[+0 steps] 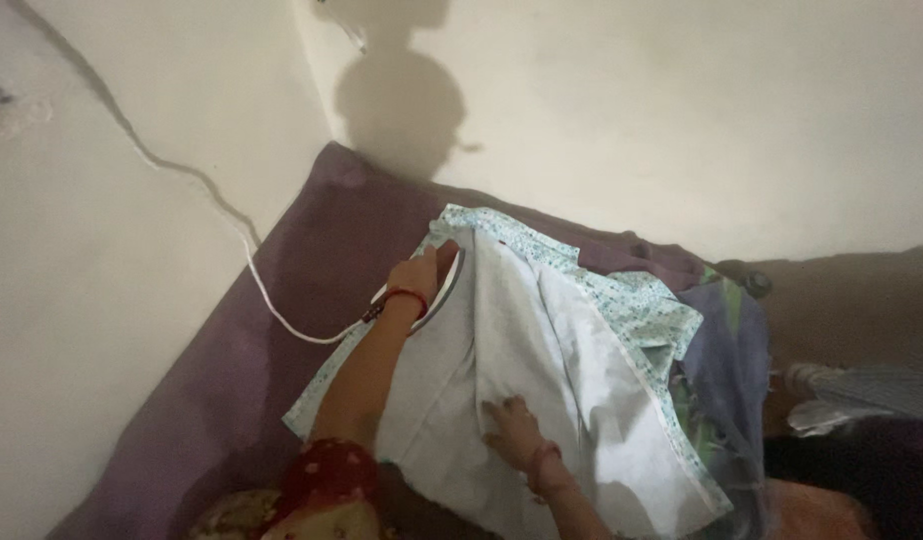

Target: The person irons a light-colored patterned shirt on a purple-covered surface. They repeatedly smooth the fabric, use a red and white iron to press different sections, and flip the shirt to iron both sides and the sleeves.

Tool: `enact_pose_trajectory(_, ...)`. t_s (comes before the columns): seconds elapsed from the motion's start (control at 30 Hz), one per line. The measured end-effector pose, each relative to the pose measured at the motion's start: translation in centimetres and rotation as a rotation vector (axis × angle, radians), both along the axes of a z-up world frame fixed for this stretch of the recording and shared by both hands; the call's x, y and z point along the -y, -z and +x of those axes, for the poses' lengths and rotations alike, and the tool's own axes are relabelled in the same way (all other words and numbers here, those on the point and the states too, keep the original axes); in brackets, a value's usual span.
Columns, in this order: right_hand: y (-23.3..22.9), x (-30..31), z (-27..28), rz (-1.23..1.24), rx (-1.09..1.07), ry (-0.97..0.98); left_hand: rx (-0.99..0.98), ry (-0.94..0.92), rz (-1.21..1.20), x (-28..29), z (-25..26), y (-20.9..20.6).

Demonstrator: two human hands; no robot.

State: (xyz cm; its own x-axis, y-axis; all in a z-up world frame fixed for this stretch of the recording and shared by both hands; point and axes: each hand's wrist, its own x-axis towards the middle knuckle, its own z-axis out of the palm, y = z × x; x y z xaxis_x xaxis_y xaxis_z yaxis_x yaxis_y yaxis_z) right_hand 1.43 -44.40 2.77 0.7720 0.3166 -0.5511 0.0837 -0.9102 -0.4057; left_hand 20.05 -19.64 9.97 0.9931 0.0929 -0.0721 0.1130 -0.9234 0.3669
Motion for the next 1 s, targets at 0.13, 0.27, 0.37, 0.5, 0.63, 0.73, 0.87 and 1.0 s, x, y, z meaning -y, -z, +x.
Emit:
enact_pose_trajectory(0.13, 1.3, 0.3, -0.2, 0.013, 0.003, 0.065, -0.024, 0.092, 0.040, -1.3, -5.8, 1.5)
enact_pose_trajectory(0.27, 4.0, 1.3, -0.1, 0.107, 0.120, 0.013, -0.097, 0.173, 0.061, -2.7, -13.8, 2.6)
enact_pose_trajectory(0.37, 5.8, 1.9, 0.3, 0.093, 0.136, 0.025, -0.183, 0.237, 0.081, -4.2, -18.8, 3.0)
enact_pose_trajectory(0.5, 7.4, 2.4, 0.1, 0.083, 0.179, -0.029, -0.233, 0.307, 0.113, -6.3, -23.1, 3.7)
enact_pose_trajectory(0.63, 7.3, 2.5, -0.3, 0.022, 0.316, -0.151, -0.267, 0.272, 0.199, -8.6, -22.3, 3.6)
enact_pose_trajectory(0.73, 6.3, 2.4, -0.5, 0.029, 0.254, -0.117, -0.111, 0.057, 0.132, -10.4, -18.0, 2.8)
enact_pose_trajectory(0.87, 4.4, 1.3, -0.7, 0.019, 0.169, -0.048, 0.024, -0.114, 0.108, -12.8, -8.3, 0.6)
enact_pose_trajectory(1.0, 3.7, 0.6, -0.3, -0.081, 0.125, -0.099, 0.165, -0.165, 0.134, -13.6, -0.8, 0.2)
